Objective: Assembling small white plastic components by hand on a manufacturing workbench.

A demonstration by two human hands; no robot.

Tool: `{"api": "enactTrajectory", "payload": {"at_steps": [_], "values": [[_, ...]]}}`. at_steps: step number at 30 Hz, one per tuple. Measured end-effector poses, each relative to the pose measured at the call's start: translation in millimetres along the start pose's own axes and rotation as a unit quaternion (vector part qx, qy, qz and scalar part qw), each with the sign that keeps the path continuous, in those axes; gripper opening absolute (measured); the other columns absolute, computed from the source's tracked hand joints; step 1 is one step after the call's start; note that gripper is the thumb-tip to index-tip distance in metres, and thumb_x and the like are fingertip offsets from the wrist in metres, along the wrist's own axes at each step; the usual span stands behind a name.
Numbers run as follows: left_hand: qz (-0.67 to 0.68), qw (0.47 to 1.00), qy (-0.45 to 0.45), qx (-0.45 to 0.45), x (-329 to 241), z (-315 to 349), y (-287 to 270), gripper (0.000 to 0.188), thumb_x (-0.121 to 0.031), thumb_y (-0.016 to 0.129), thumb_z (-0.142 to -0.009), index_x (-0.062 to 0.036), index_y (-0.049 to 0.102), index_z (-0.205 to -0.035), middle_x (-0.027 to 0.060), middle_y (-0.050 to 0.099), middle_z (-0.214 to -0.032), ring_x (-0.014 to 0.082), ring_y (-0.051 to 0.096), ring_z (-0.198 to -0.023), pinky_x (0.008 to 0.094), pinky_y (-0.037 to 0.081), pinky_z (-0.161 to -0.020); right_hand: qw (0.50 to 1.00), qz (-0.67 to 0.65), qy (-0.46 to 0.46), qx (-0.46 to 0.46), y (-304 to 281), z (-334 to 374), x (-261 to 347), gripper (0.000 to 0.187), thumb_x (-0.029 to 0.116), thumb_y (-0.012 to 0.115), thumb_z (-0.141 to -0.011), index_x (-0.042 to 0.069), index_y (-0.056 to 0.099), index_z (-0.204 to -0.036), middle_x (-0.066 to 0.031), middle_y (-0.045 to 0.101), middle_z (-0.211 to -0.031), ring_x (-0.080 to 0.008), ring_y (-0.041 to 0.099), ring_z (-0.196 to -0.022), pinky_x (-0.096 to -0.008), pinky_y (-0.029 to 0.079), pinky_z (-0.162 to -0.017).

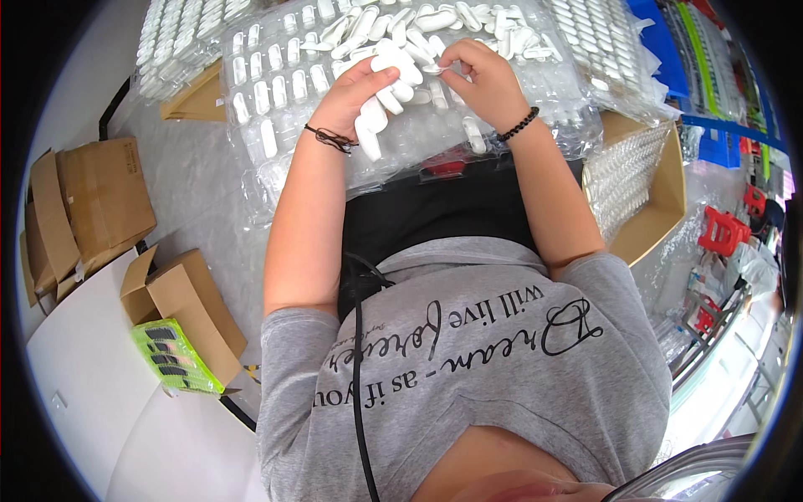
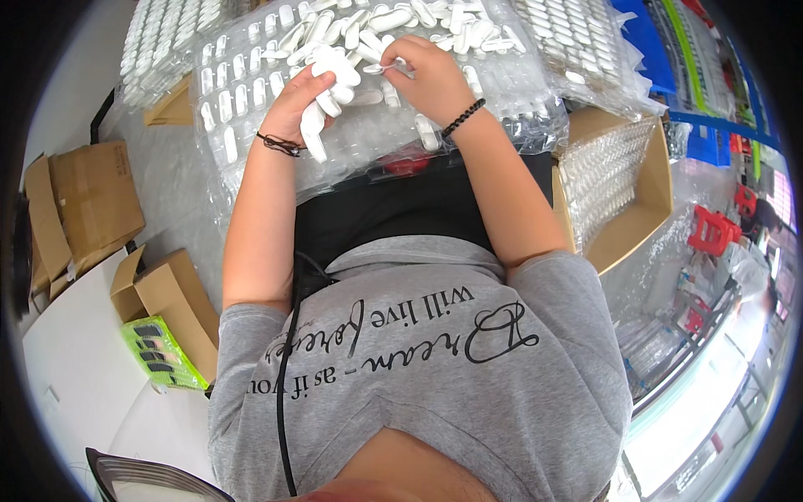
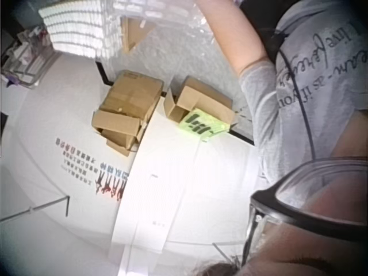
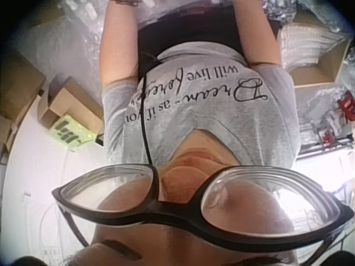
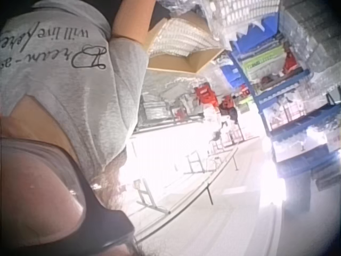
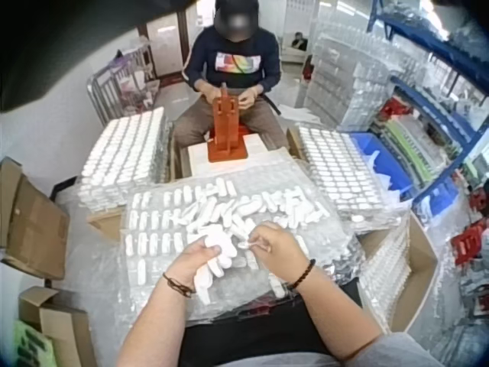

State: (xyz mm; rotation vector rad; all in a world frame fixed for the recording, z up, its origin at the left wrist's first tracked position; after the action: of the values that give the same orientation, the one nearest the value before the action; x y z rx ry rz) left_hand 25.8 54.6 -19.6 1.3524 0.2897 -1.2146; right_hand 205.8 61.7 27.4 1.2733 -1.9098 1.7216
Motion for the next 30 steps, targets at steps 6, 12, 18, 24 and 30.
{"api": "enactTrajectory", "payload": {"at_steps": [6, 12, 18, 24, 30], "values": [[0.036, 0.999, -0.009, 0.029, -0.4, -1.5, 4.0, 0.032, -0.02, 0.067, -0.088, -0.0031, 0.059, -0.114, 0.004, 0.067, -0.097, 0.0101, 0.063, -0.081, 0.0233, 0.05, -0.067, 0.971, -0.208, -0.04, -0.113, -4.6, 0.2, 27.8, 0.013, -0.003, 0.063, -0.08, 0.005, 0.065, -0.091, -0.0015, 0.056, -0.094, -0.0104, 0.057, -0.081, -0.0217, 0.048, -0.07], [0.016, 0.999, -0.029, 0.044, 4.1, -4.3, -0.7, 0.032, -0.021, 0.068, -0.087, -0.0035, 0.061, -0.113, 0.0033, 0.067, -0.096, 0.0093, 0.063, -0.08, 0.0231, 0.05, -0.067, 0.942, -0.329, -0.015, -0.066, 8.7, -5.0, 33.1, 0.019, -0.005, 0.06, -0.084, 0.003, 0.064, -0.101, -0.0033, 0.056, -0.104, -0.0116, 0.058, -0.091, -0.0253, 0.051, -0.082], [0.004, 0.999, -0.029, 0.039, 3.1, -1.4, 1.6, 0.031, -0.022, 0.068, -0.087, -0.0038, 0.062, -0.112, 0.0029, 0.067, -0.093, 0.0089, 0.063, -0.079, 0.0227, 0.05, -0.065, 0.939, -0.342, 0.018, -0.026, 11.5, -7.7, 25.6, 0.026, -0.003, 0.063, -0.084, 0.003, 0.06, -0.109, -0.0031, 0.06, -0.102, -0.0123, 0.059, -0.093, -0.0268, 0.051, -0.087], [-0.007, 1.0, -0.016, 0.02, 5.2, -3.0, 4.3, 0.032, -0.02, 0.069, -0.086, -0.0047, 0.061, -0.113, 0.0028, 0.067, -0.096, 0.0094, 0.063, -0.081, 0.0236, 0.05, -0.068, 0.908, -0.409, 0.034, -0.079, 8.8, -2.6, 29.5, 0.019, -0.004, 0.063, -0.084, 0.001, 0.059, -0.102, -0.0044, 0.063, -0.099, -0.0114, 0.06, -0.09, -0.0252, 0.05, -0.082], [-0.069, 0.994, 0.052, -0.068, 1.6, -0.9, 3.0, 0.036, -0.014, 0.073, -0.082, -0.0063, 0.061, -0.115, 0.0027, 0.066, -0.101, 0.0102, 0.062, -0.089, 0.0255, 0.051, -0.073, 0.825, -0.514, 0.207, -0.116, 22.3, 7.3, 23.5, 0.015, -0.001, 0.063, -0.083, 0.001, 0.057, -0.096, -0.005, 0.062, -0.093, -0.0105, 0.06, -0.081, -0.0228, 0.049, -0.074]]}}
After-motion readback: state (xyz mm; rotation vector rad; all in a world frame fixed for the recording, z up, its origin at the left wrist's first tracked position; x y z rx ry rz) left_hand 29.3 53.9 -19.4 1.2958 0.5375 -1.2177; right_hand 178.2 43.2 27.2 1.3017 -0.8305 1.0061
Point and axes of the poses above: each hand's wrist, its own z-axis away from the middle knuckle, its own y-axis out of the palm, x = y × z, the point moved 6 cm from there along -z, towards the middle knuckle
